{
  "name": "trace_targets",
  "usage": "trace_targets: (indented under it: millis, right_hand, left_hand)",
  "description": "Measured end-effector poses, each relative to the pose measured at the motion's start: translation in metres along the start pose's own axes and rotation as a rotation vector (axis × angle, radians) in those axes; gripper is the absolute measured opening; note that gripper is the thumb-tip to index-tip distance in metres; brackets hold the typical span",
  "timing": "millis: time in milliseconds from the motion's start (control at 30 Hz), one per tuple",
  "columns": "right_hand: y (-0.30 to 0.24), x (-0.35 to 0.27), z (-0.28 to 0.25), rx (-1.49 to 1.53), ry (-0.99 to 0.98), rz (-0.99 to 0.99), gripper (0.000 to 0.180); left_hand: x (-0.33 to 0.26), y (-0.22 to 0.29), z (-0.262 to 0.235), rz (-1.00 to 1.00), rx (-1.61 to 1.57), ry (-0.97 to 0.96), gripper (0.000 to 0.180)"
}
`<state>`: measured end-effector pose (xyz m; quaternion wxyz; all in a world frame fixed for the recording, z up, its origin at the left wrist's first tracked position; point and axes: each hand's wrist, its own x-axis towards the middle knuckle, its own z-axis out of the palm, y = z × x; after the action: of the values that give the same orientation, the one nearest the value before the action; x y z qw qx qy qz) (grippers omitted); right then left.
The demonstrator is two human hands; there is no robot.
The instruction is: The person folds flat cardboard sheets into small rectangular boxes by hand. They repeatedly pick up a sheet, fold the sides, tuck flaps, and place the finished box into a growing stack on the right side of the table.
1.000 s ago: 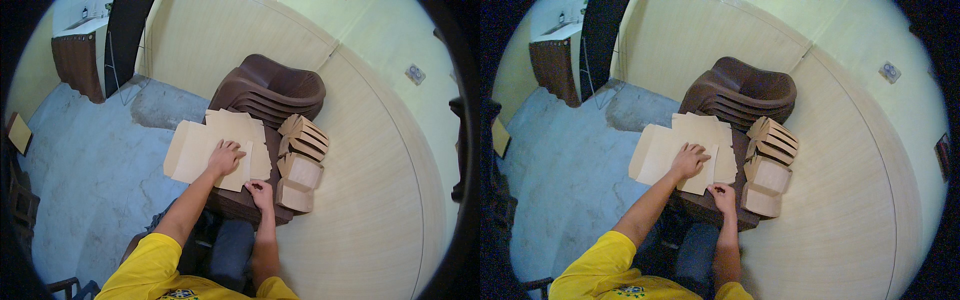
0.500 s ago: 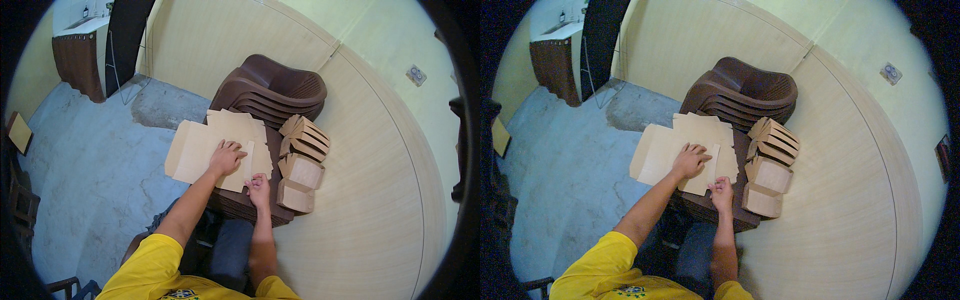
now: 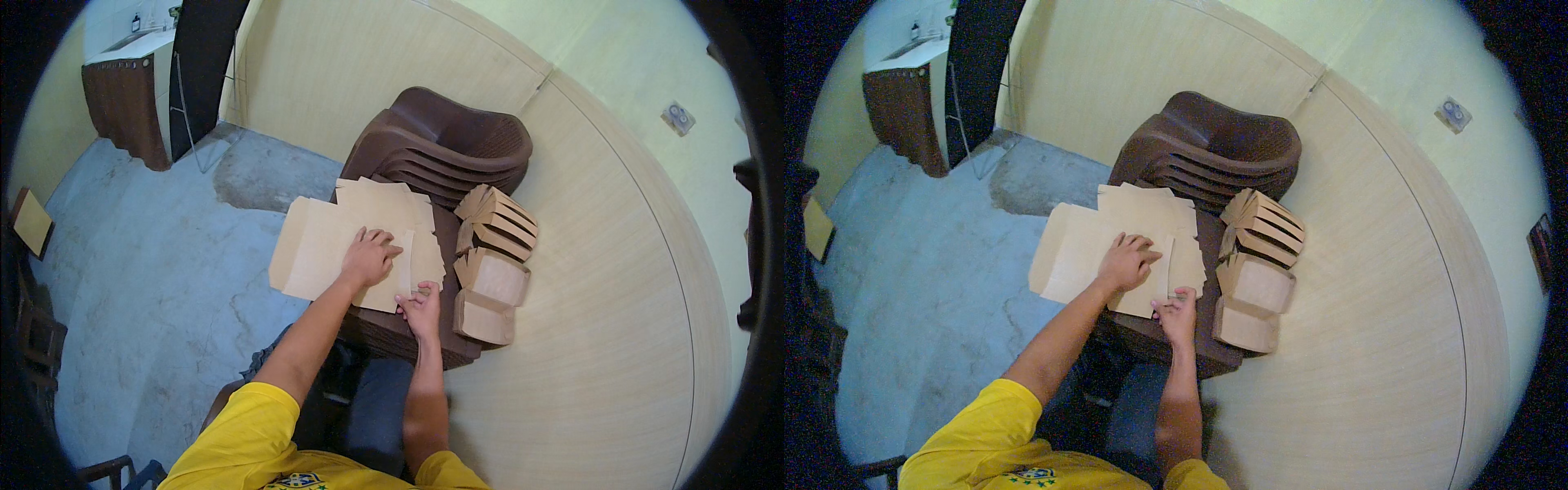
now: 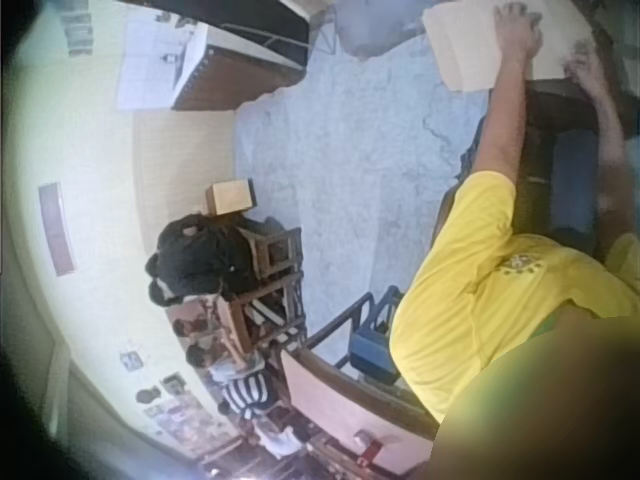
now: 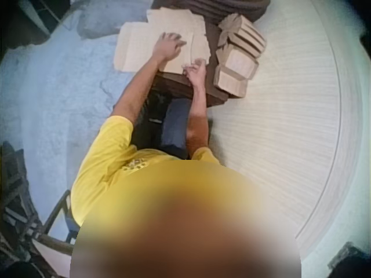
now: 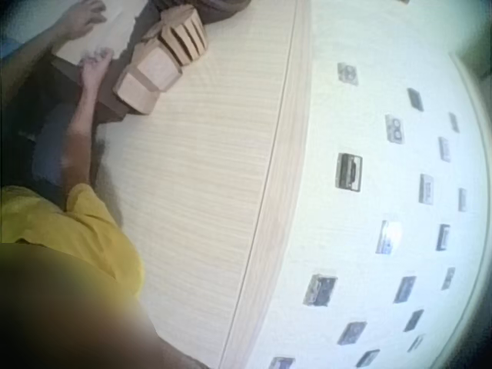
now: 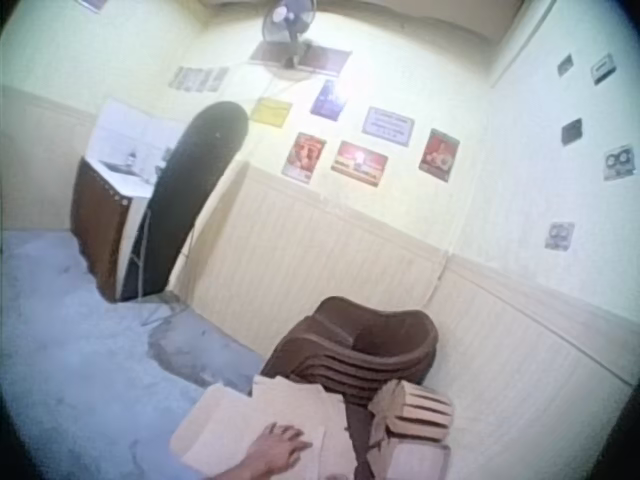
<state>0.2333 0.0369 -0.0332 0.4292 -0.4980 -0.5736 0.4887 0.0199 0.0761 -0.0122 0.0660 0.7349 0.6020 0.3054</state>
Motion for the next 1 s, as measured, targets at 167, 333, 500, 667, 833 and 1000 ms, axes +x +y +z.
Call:
trace_targets:
  millis: [167, 333, 500, 667, 833, 1000]
  right_hand:
    - [0.002, 0.009, 0.004, 0.038, 0.002, 0.106, 0.05]
    - [-0.015, 0.001, -0.003, 0.014, -0.045, 0.112, 0.044]
    - [-0.039, 0.025, -0.01, -0.68, 0.219, -0.135, 0.036]
    - [-0.034, 0.117, -0.004, -0.654, 0.221, -0.241, 0.033]
    - [-0.01, 0.182, 0.0, -0.717, 0.061, -0.415, 0.028]
    - [-0.001, 0.182, -0.002, -0.641, 0.032, -0.317, 0.025]
  left_hand:
    - [0.0, -0.003, 0.001, 0.0, -0.009, -0.017, 0.042]
    - [0.0, -0.006, 0.006, 0.014, 0.032, -0.036, 0.047]
    - [-0.001, -0.005, 0.006, 0.015, 0.086, -0.05, 0.052]
    - [-0.002, 0.0, -0.003, 0.018, 0.14, -0.125, 0.051]
    - [0.0, 0.005, -0.008, 0.021, 0.188, -0.184, 0.052]
    - [0.0, 0.003, -0.005, 0.036, 0.173, -0.146, 0.052]
